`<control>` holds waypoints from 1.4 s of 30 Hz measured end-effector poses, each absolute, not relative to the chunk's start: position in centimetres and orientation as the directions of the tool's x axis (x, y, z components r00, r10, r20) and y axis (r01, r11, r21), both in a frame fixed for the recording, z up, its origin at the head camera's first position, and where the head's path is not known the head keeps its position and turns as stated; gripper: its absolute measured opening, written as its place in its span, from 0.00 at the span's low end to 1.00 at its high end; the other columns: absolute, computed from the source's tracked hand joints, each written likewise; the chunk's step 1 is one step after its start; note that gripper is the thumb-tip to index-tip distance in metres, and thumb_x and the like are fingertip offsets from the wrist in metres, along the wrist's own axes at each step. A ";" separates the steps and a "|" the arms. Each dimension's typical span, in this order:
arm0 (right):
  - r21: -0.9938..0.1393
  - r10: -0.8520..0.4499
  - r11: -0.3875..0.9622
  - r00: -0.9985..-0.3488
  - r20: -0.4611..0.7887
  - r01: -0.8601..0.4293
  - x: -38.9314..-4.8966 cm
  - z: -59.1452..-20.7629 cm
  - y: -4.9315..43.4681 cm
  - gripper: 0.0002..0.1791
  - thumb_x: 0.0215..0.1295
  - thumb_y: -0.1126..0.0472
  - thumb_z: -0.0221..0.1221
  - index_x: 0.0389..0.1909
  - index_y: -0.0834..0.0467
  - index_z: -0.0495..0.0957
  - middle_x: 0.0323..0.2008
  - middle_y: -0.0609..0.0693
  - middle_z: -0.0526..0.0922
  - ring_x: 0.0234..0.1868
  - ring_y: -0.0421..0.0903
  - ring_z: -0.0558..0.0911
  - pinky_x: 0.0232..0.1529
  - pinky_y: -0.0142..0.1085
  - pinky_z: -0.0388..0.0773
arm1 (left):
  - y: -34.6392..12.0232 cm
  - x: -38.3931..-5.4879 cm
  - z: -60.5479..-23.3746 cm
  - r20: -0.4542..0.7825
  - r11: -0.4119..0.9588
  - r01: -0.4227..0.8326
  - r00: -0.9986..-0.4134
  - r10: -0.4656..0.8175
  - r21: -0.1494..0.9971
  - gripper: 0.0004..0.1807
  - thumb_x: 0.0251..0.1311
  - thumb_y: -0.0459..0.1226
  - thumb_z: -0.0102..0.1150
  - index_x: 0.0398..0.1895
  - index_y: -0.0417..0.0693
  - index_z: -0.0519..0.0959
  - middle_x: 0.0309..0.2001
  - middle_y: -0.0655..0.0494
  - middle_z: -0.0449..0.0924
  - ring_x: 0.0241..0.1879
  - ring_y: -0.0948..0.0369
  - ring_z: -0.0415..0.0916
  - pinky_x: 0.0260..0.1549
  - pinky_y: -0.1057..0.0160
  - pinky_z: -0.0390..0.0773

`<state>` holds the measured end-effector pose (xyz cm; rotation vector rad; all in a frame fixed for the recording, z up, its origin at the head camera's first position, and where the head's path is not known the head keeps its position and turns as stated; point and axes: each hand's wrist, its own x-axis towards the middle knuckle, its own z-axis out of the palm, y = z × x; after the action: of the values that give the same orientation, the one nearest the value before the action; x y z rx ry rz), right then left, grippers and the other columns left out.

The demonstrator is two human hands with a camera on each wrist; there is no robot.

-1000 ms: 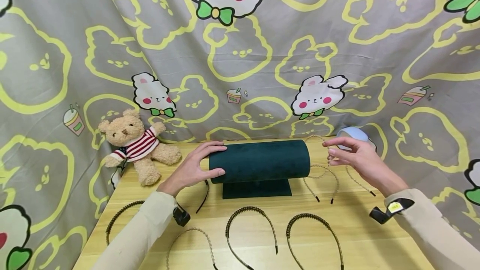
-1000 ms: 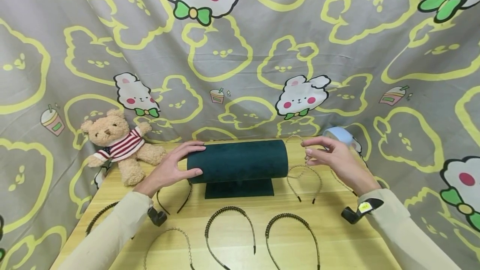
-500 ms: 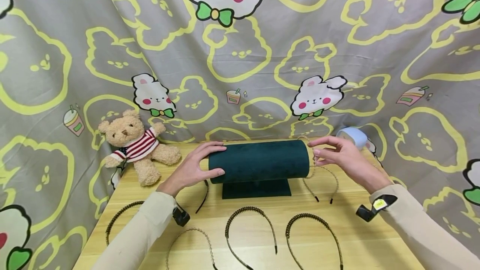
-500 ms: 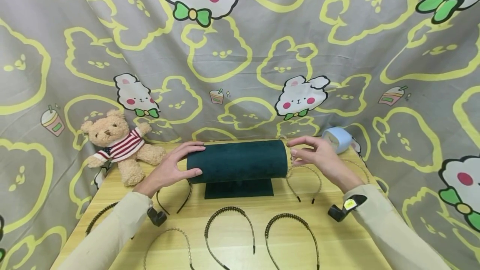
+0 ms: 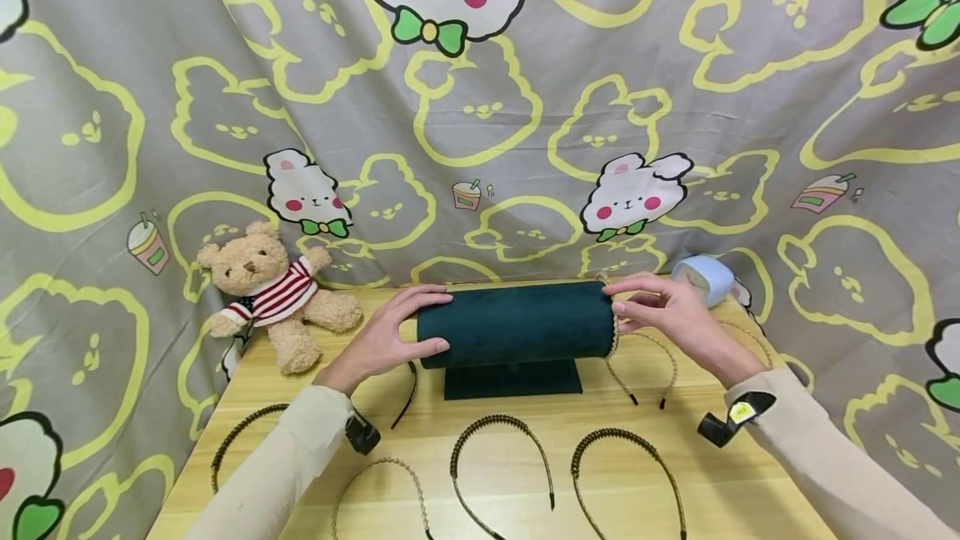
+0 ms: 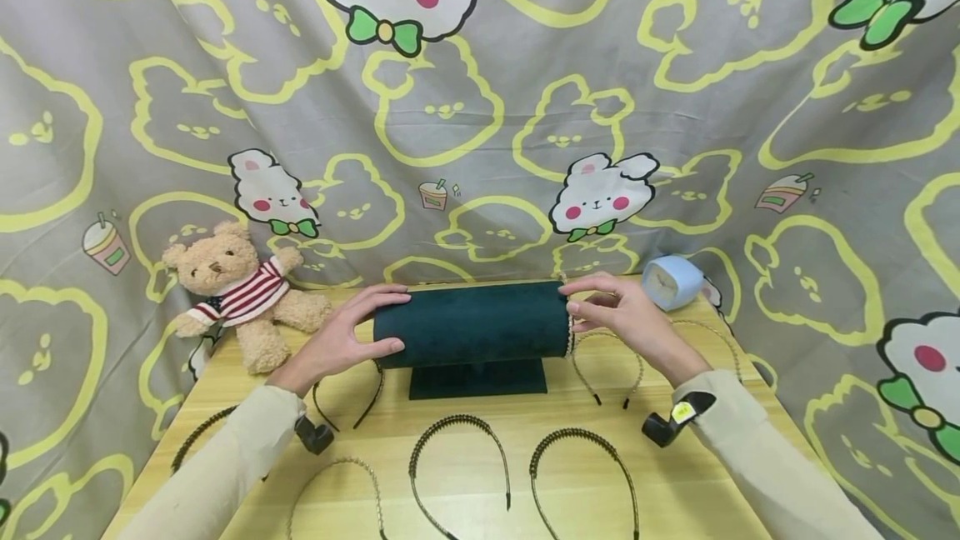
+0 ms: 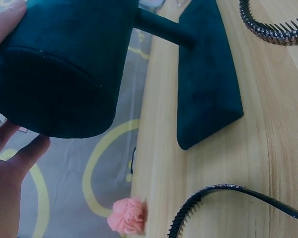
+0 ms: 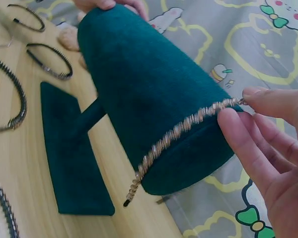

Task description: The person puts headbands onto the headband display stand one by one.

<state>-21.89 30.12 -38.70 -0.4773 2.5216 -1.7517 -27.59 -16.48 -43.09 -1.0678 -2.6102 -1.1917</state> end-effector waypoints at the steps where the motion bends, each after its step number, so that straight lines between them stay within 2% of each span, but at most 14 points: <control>1: -0.911 -0.273 0.330 -0.949 0.159 -0.248 -21.9 -38.8 30.1 0.20 0.80 0.60 0.64 0.66 0.65 0.82 0.64 0.53 0.78 0.44 0.45 0.92 0.49 0.39 0.91 | -16.5 -27.6 -43.1 0.339 0.456 0.626 -0.753 0.564 0.633 0.36 0.66 0.52 0.78 0.76 0.77 0.75 0.81 0.58 0.68 0.80 0.52 0.65 0.72 0.31 0.69; 4: -0.881 -0.290 0.365 -0.936 0.201 -0.302 -21.9 -39.1 29.9 0.17 0.81 0.61 0.64 0.64 0.64 0.84 0.65 0.55 0.75 0.41 0.46 0.91 0.47 0.38 0.91 | -16.5 -27.6 -43.1 0.339 0.457 0.627 -0.753 0.565 0.630 0.37 0.65 0.52 0.78 0.76 0.77 0.74 0.81 0.59 0.68 0.80 0.52 0.65 0.72 0.32 0.70; 7: -0.862 -0.297 0.369 -0.923 0.246 -0.349 -21.8 -39.3 29.9 0.16 0.81 0.63 0.63 0.63 0.62 0.84 0.64 0.55 0.75 0.42 0.44 0.91 0.46 0.38 0.91 | -16.5 -27.6 -43.2 0.336 0.460 0.624 -0.755 0.563 0.631 0.37 0.65 0.53 0.78 0.76 0.78 0.74 0.81 0.61 0.68 0.80 0.52 0.65 0.72 0.33 0.71; 12: -0.818 -0.305 0.351 -0.882 0.360 -0.456 -21.4 -39.9 30.5 0.14 0.80 0.68 0.62 0.62 0.63 0.85 0.65 0.52 0.79 0.58 0.35 0.84 0.52 0.30 0.87 | -16.5 -27.6 -43.2 0.331 0.459 0.618 -0.759 0.561 0.639 0.37 0.65 0.53 0.78 0.76 0.79 0.74 0.81 0.63 0.67 0.81 0.53 0.64 0.73 0.33 0.71; 15: -0.763 -0.343 0.370 -0.841 0.417 -0.530 -21.3 -40.4 31.0 0.17 0.78 0.73 0.61 0.64 0.62 0.84 0.70 0.57 0.78 0.66 0.31 0.78 0.57 0.25 0.83 | -16.5 -27.5 -43.1 0.329 0.458 0.615 -0.760 0.561 0.642 0.37 0.65 0.53 0.78 0.76 0.79 0.74 0.81 0.62 0.67 0.81 0.53 0.64 0.73 0.33 0.70; 19: -0.703 -0.407 0.406 -0.805 0.433 -0.583 -21.3 -41.0 31.3 0.23 0.77 0.74 0.62 0.68 0.57 0.83 0.76 0.64 0.73 0.70 0.28 0.76 0.62 0.24 0.81 | -16.6 -27.5 -43.0 0.325 0.462 0.611 -0.763 0.559 0.642 0.37 0.65 0.54 0.78 0.76 0.80 0.74 0.81 0.63 0.67 0.81 0.53 0.64 0.73 0.33 0.71; 22: -0.672 -0.405 0.469 -0.816 0.413 -0.573 -21.2 -41.1 31.2 0.24 0.77 0.70 0.64 0.69 0.49 0.83 0.78 0.57 0.73 0.71 0.27 0.75 0.64 0.23 0.78 | -16.6 -27.5 -43.0 0.324 0.464 0.610 -0.765 0.557 0.642 0.37 0.65 0.54 0.78 0.76 0.80 0.74 0.81 0.65 0.67 0.81 0.53 0.64 0.73 0.33 0.70; 24: -0.649 -0.391 0.518 -0.829 0.401 -0.558 -21.1 -41.1 31.0 0.24 0.77 0.66 0.66 0.69 0.43 0.83 0.78 0.49 0.74 0.73 0.29 0.73 0.66 0.20 0.73 | -16.5 -27.4 -43.0 0.324 0.462 0.610 -0.764 0.558 0.644 0.37 0.65 0.54 0.78 0.76 0.80 0.74 0.81 0.66 0.67 0.81 0.53 0.64 0.73 0.33 0.70; 27: -0.608 -0.375 0.575 -0.837 0.399 -0.547 -21.0 -41.0 30.8 0.24 0.77 0.63 0.67 0.67 0.39 0.84 0.78 0.44 0.75 0.77 0.38 0.71 0.68 0.19 0.66 | -16.5 -27.3 -43.0 0.323 0.459 0.608 -0.765 0.558 0.648 0.37 0.65 0.53 0.78 0.76 0.79 0.74 0.81 0.66 0.67 0.81 0.53 0.64 0.73 0.32 0.70; 30: -0.578 -0.370 0.605 -0.836 0.404 -0.547 -21.0 -40.9 30.5 0.23 0.76 0.62 0.68 0.66 0.37 0.85 0.77 0.43 0.75 0.79 0.46 0.70 0.70 0.26 0.64 | -16.4 -27.3 -43.0 0.323 0.458 0.606 -0.766 0.555 0.650 0.37 0.65 0.53 0.78 0.76 0.78 0.74 0.81 0.65 0.67 0.81 0.53 0.64 0.73 0.32 0.70; 34: -0.566 -0.370 0.613 -0.834 0.410 -0.551 -21.0 -40.7 30.1 0.22 0.75 0.61 0.69 0.64 0.37 0.86 0.77 0.42 0.76 0.78 0.50 0.71 0.71 0.31 0.64 | -16.4 -27.3 -43.1 0.325 0.460 0.606 -0.767 0.553 0.649 0.37 0.65 0.53 0.78 0.76 0.77 0.74 0.81 0.65 0.67 0.81 0.52 0.64 0.73 0.32 0.70; 42: -0.505 -0.437 0.581 -0.768 0.468 -0.638 -21.5 -40.7 29.2 0.23 0.71 0.64 0.72 0.64 0.44 0.87 0.75 0.49 0.78 0.75 0.54 0.75 0.71 0.18 0.62 | -16.4 -27.3 -43.1 0.311 0.464 0.594 -0.775 0.551 0.657 0.36 0.65 0.54 0.77 0.76 0.81 0.73 0.81 0.67 0.66 0.81 0.54 0.63 0.74 0.33 0.69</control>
<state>-21.55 29.15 -40.70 -1.0660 3.0482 -1.1818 -27.32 -16.44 -43.12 -1.0332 -2.6413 -1.2196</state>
